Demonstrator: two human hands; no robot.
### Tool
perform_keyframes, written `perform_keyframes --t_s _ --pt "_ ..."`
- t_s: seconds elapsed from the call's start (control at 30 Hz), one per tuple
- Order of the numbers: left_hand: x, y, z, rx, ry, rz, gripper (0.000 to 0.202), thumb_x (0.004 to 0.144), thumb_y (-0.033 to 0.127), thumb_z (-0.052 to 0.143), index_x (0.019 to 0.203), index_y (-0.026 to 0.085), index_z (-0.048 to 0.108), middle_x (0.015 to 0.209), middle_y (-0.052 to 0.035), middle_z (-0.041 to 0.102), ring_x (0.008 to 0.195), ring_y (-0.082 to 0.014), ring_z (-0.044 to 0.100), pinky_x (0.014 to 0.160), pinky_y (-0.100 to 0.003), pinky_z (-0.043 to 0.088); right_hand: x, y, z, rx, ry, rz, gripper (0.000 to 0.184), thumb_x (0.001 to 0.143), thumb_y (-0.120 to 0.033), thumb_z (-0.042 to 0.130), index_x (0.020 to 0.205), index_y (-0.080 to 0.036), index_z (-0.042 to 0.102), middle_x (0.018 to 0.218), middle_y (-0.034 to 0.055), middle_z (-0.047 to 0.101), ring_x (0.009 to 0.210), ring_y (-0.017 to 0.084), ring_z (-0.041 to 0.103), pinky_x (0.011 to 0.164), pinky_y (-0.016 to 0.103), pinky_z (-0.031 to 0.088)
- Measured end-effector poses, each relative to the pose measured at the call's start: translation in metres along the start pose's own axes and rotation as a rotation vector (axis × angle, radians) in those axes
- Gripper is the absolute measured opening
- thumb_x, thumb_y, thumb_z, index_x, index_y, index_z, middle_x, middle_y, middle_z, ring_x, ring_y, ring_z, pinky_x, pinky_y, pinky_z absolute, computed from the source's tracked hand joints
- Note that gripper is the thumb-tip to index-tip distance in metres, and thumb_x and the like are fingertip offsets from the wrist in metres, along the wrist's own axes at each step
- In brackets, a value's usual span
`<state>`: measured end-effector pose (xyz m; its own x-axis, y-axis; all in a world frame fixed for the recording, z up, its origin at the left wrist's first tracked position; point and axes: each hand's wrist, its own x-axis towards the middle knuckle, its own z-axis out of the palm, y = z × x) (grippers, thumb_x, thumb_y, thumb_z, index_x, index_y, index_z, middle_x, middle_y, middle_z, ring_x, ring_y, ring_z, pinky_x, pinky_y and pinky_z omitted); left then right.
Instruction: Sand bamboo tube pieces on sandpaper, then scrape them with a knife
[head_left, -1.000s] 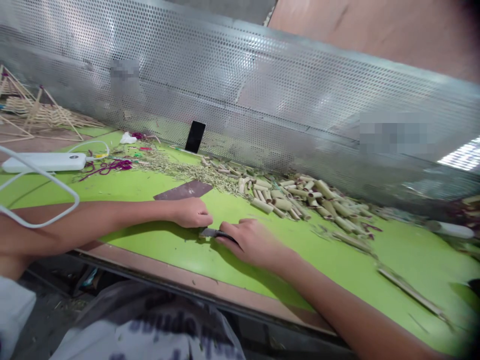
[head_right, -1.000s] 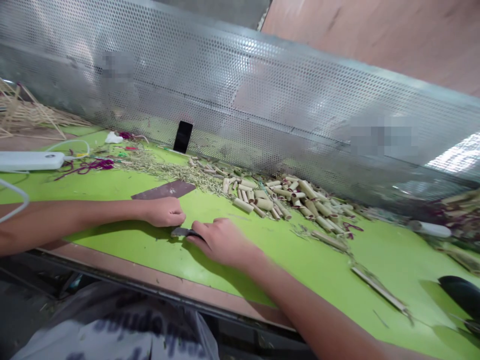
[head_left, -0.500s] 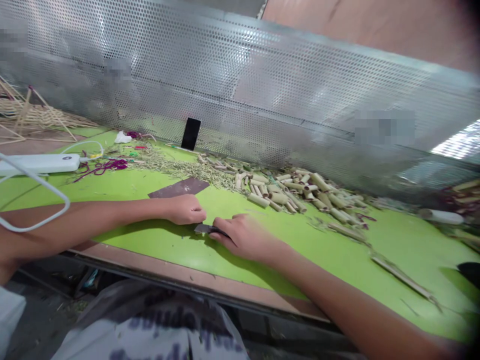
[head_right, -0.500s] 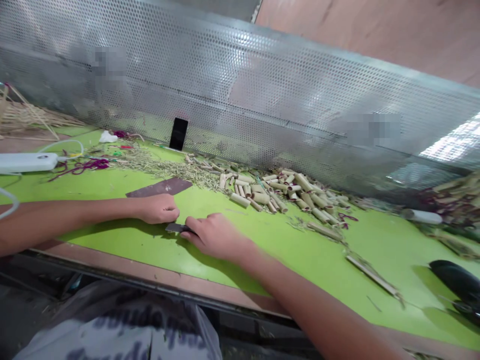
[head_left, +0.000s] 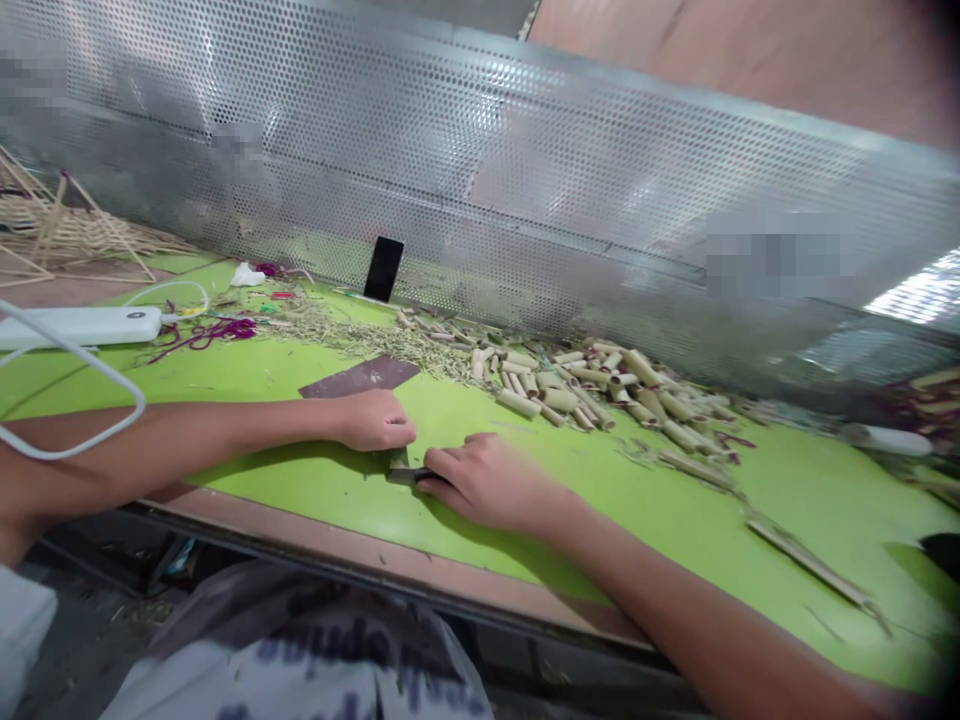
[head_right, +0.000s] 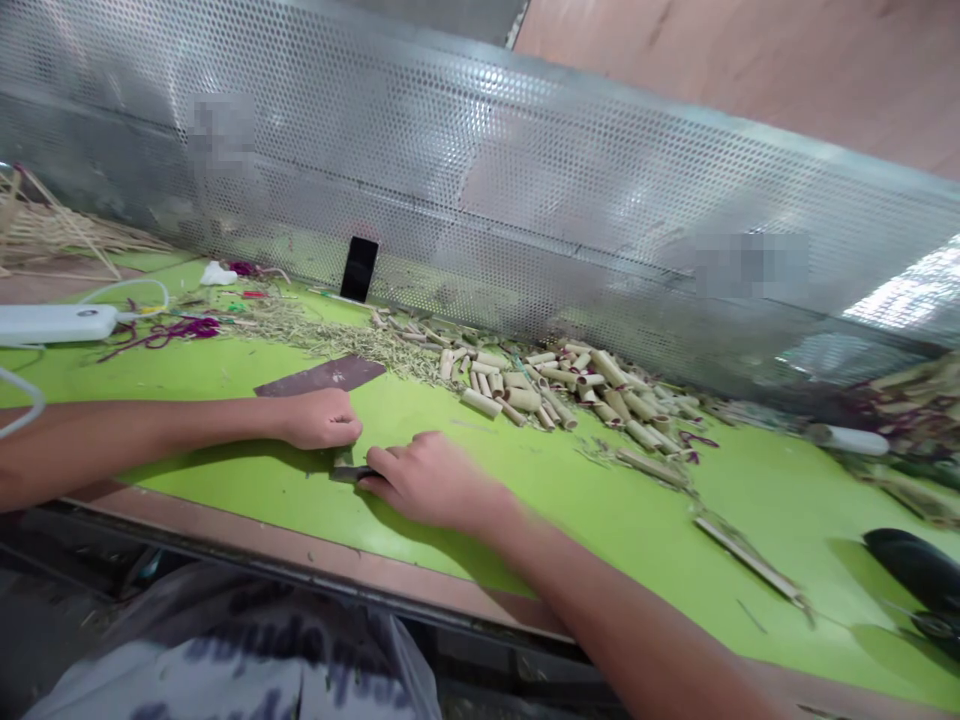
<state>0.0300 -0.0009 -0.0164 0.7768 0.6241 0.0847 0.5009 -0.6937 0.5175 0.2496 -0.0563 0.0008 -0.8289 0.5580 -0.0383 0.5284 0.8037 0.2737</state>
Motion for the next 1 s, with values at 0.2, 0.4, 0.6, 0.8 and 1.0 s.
perform_keyframes --t_s 0.2,0.4,0.6,0.8,1.0 --pt "0.002 0.003 0.001 -0.007 -0.014 -0.015 0.044 0.085 0.028 0.044 0.046 0.024 0.023 0.046 0.004 0.019 0.05 -0.014 0.018 0.053 -0.033 0.014 0.0 0.008 0.006 0.01 0.127 0.019 0.036 0.107 -0.04 0.041 0.088 -0.018 0.063 0.067 0.0021 0.067 0.051 0.014 0.047 0.06 0.033 0.022" --pt "0.002 0.005 -0.002 -0.028 -0.067 -0.043 0.038 0.087 0.035 0.043 0.054 0.021 0.029 0.051 0.0032 0.027 0.052 -0.0138 0.028 0.053 -0.032 0.02 0.003 0.008 0.009 -0.009 0.185 0.02 0.04 0.108 -0.041 0.039 0.088 -0.018 0.064 0.065 0.0015 0.066 0.051 0.014 0.047 0.061 0.032 0.023" --pt "0.002 0.008 -0.003 0.0 -0.061 -0.068 0.041 0.088 0.032 0.041 0.051 0.022 0.028 0.047 0.0026 0.027 0.05 -0.0144 0.026 0.053 -0.033 0.019 0.004 0.003 0.007 -0.021 0.218 0.032 0.042 0.108 -0.042 0.038 0.087 -0.018 0.065 0.06 0.0019 0.065 0.051 0.014 0.05 0.061 0.032 0.024" --pt "0.002 0.006 -0.003 0.011 -0.066 -0.048 0.04 0.088 0.029 0.041 0.051 0.022 0.028 0.046 0.0029 0.026 0.049 -0.0145 0.025 0.053 -0.033 0.018 0.009 -0.002 0.0 -0.004 0.092 0.09 0.039 0.108 -0.043 0.039 0.094 -0.018 0.065 0.067 0.0034 0.07 0.054 0.016 0.055 0.061 0.033 0.024" --pt "0.003 0.001 -0.004 0.007 -0.079 -0.007 0.039 0.087 0.027 0.042 0.053 0.022 0.026 0.049 0.0035 0.02 0.048 -0.0137 0.023 0.053 -0.034 0.017 0.003 0.004 -0.003 0.024 -0.018 0.119 0.037 0.108 -0.043 0.039 0.095 -0.018 0.064 0.066 0.0036 0.067 0.054 0.017 0.054 0.057 0.033 0.018"
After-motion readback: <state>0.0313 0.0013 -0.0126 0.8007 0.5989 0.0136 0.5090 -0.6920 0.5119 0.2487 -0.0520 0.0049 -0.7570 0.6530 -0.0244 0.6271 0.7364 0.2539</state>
